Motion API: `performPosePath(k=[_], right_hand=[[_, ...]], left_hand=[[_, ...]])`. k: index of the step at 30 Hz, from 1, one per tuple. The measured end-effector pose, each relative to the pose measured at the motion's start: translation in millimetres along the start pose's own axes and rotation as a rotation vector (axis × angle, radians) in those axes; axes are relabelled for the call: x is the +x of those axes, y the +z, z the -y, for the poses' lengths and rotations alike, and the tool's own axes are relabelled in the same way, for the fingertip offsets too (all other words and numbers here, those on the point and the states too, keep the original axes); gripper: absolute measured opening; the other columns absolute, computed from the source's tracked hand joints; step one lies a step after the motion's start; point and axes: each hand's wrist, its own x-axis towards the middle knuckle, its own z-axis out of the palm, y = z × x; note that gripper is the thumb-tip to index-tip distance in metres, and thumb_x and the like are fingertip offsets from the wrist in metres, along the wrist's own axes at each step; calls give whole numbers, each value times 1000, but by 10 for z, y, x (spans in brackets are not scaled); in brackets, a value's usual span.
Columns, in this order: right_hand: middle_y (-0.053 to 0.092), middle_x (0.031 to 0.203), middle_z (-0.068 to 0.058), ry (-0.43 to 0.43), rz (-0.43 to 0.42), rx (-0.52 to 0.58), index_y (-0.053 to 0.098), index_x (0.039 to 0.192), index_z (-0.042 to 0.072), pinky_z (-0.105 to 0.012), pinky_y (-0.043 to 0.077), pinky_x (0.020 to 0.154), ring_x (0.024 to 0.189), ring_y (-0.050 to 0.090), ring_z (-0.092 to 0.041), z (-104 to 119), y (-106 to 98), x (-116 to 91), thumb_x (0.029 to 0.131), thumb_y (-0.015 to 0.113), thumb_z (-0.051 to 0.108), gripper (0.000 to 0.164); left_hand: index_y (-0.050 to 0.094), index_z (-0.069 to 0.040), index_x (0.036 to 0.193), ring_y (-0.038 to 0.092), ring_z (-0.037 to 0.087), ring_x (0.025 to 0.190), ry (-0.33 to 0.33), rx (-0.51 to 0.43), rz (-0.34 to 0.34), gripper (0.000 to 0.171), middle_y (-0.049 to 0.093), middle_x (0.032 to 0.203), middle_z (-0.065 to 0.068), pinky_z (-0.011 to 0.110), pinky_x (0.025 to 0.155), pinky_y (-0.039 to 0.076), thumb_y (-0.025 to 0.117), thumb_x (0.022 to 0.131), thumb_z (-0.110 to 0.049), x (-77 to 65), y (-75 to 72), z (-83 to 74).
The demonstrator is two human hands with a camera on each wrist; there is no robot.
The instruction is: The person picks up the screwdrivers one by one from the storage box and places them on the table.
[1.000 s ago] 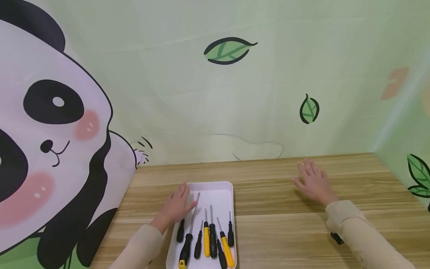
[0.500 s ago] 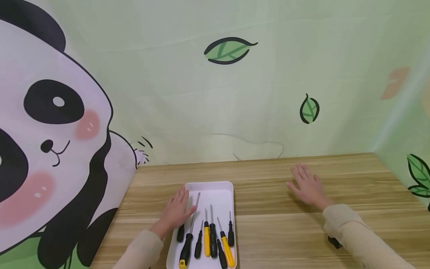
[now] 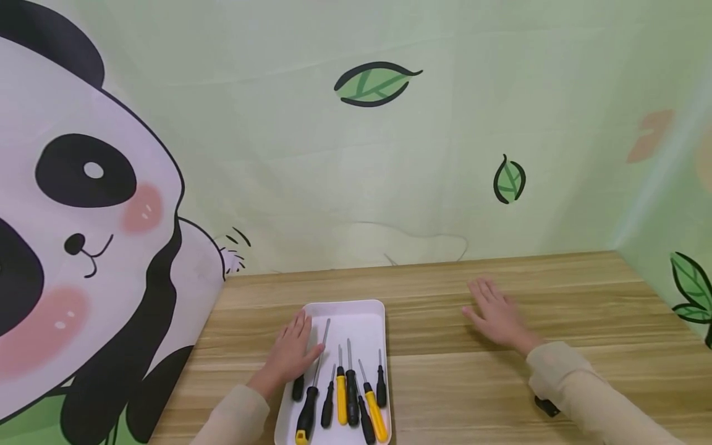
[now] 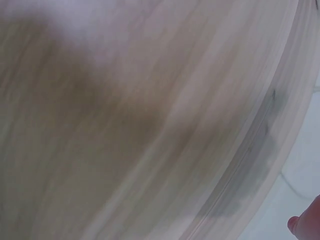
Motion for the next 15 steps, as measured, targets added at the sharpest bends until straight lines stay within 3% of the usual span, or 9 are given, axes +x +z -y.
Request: performPosePath(k=[6,15], right_hand=[[18,144,-24,-20,-13,35,25,138,0,-61,21,99,132,17,-39,115,44,2,91,41,40,64],[17,145,-21,-60,-25,105,26,138,1,-63,21,98,133,16,-38,369,45,-8,90,43,39,63]], left_hand=[[26,2,137,15,34,135,23,6,-26,73,14,147,19,51,107,19,45,86,-48,-16,16,5],[24,2,138,13,33,135,6,-21,-27,73,13,147,19,48,108,17,44,87,-47,-25,18,-12]])
